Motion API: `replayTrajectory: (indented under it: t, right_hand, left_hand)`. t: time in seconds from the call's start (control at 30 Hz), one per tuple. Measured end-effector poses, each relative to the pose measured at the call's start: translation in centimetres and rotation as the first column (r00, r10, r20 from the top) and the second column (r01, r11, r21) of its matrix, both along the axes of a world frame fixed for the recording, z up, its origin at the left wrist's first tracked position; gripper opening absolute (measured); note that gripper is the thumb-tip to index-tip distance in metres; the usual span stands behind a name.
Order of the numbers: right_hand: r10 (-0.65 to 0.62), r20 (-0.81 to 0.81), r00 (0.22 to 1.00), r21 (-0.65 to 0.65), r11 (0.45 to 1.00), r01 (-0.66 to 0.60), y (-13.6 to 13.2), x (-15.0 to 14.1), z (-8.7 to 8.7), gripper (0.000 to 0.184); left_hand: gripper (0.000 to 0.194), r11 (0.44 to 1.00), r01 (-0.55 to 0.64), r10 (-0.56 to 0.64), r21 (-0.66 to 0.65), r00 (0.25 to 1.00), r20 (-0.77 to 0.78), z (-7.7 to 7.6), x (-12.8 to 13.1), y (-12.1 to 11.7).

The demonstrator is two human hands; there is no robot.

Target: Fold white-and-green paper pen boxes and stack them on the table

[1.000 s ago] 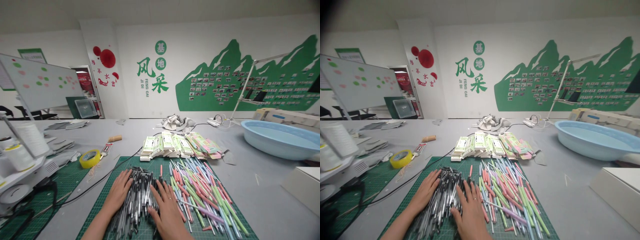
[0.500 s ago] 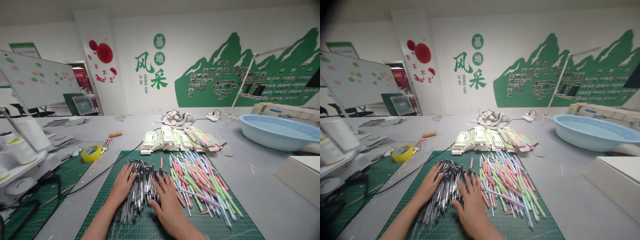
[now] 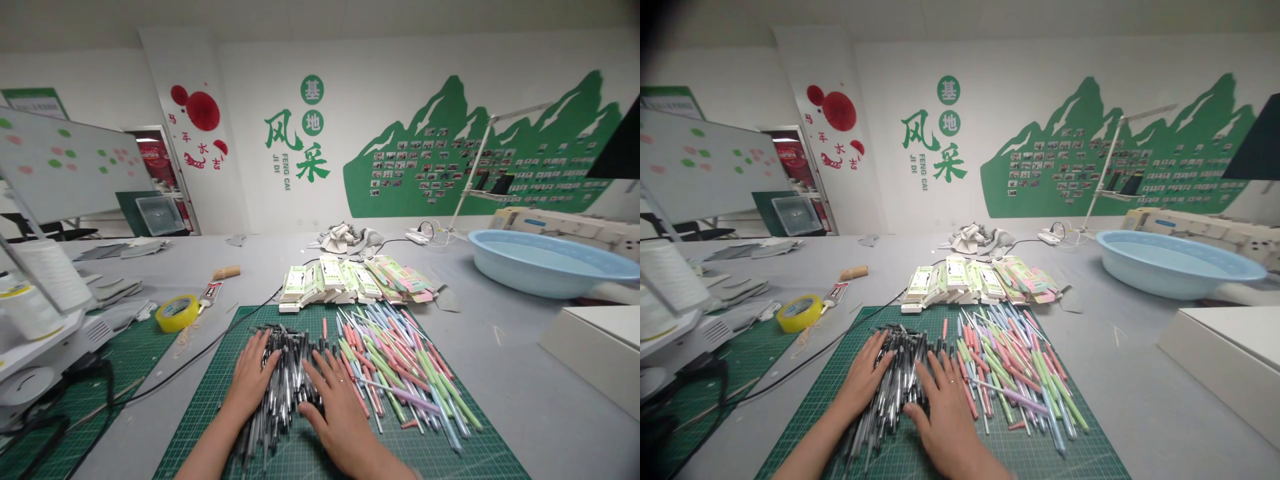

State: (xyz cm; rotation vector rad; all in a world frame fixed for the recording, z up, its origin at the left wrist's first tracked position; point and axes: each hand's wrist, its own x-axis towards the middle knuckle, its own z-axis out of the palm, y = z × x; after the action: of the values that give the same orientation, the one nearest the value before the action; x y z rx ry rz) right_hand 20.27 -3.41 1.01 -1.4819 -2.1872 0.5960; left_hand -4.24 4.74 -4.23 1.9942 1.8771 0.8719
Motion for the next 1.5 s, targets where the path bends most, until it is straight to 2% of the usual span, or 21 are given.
replayTrajectory:
  t: [0.17,0.4,0.77,0.87,0.93,1.03,1.13,1.23,1.3,1.4,1.5]
  right_hand:
    - [0.004,-0.025,1.000,0.047,0.999,-0.002,-0.1,-0.1,-0.3,0.063]
    - [0.014,-0.004,1.000,0.032,0.999,-0.014,-0.3,-0.4,0.0,0.065]
    - [0.072,-0.054,0.996,0.087,0.994,-0.067,0.4,0.0,-2.1,0.061]
    - [0.075,-0.052,0.996,0.108,0.992,-0.069,0.3,0.0,-2.1,0.060]
    - [0.076,-0.056,0.996,0.131,0.989,-0.068,0.2,-0.1,-2.0,0.061]
    - [0.078,-0.062,0.995,0.154,0.986,-0.068,0.2,-0.4,-2.0,0.059]
    - [0.057,-0.072,0.996,0.173,0.984,-0.044,0.6,-0.6,-2.3,0.054]
    - [0.066,-0.083,0.994,0.224,0.974,-0.046,1.3,-0.4,-3.2,0.052]
    - [0.081,-0.084,0.993,0.272,0.961,-0.055,1.7,-0.1,-4.1,0.053]
    - [0.066,-0.096,0.993,0.334,0.942,-0.031,2.1,0.5,-5.0,0.053]
    - [0.076,-0.136,0.988,0.357,0.934,-0.023,2.2,0.9,-4.3,0.051]
  left_hand:
    - [0.075,1.000,-0.001,0.001,0.005,1.000,-0.001,0.1,-0.1,-0.1]
    - [0.074,1.000,0.014,-0.014,-0.010,1.000,0.005,0.1,-0.4,-0.3]
    - [0.070,1.000,-0.007,0.007,0.001,1.000,-0.026,-0.2,-0.6,-0.4]
    - [0.068,1.000,-0.012,0.013,0.022,0.999,-0.043,0.2,-0.7,-0.7]
    - [0.066,0.999,-0.021,0.024,0.049,0.998,-0.062,1.1,-0.8,-0.3]
    - [0.062,0.995,-0.020,0.030,0.099,0.994,-0.106,3.3,-0.5,2.2]
    - [0.055,0.992,0.026,-0.006,0.124,0.986,-0.167,5.9,0.8,6.9]
    - [0.046,0.988,0.092,-0.063,0.124,0.974,-0.219,7.6,2.9,11.6]
    - [0.036,0.985,0.131,-0.102,0.113,0.966,-0.236,8.0,4.2,13.6]
    - [0.029,0.981,0.174,-0.149,0.090,0.961,-0.232,7.8,5.1,14.8]
    - [0.026,0.976,0.198,-0.180,0.086,0.966,-0.187,7.5,4.8,14.9]
